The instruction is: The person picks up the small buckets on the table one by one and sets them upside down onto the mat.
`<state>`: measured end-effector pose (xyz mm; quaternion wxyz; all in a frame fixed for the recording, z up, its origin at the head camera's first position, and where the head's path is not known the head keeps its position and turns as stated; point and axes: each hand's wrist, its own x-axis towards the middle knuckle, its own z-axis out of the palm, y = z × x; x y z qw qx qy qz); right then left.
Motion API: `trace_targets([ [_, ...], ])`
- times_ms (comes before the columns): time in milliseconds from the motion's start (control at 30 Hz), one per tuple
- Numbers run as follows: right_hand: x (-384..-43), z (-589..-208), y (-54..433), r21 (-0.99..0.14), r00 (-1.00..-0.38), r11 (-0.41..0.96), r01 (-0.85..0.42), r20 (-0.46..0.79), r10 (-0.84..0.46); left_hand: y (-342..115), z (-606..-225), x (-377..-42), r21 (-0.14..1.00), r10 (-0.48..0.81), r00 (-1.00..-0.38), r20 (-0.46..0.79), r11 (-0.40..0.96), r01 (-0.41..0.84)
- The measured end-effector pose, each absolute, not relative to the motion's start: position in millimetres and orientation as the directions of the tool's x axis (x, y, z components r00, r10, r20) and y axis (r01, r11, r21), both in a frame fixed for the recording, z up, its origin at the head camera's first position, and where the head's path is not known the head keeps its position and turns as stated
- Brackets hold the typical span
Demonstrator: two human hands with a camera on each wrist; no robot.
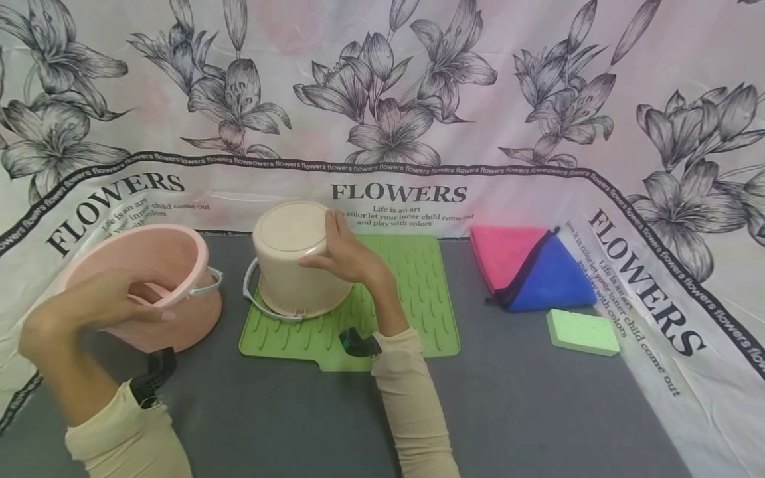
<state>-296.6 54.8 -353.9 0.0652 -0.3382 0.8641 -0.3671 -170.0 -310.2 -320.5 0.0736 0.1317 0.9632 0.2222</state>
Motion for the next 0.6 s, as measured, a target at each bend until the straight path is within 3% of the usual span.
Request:
trace_targets([
  [100, -296, -352, 55, -0.677, -0.767, 0.512, -0.529, 0.124, -0.629, -307, -318, -170, 0.451, 0.304, -0.946, -0.110, 0.864, 0.225],
  [367, -298, -349, 57, -0.669, -0.780, 0.527, -0.524, 0.127, -0.613, -296, -312, -168, 0.611, 0.396, -0.908, -0.134, 0.755, 0.238],
  [600, -298, -352, 55, -0.671, -0.768, 0.523, -0.526, 0.111, -0.630, -288, -308, -166, 0.556, 0.386, -0.907, -0.169, 0.797, 0.235],
])
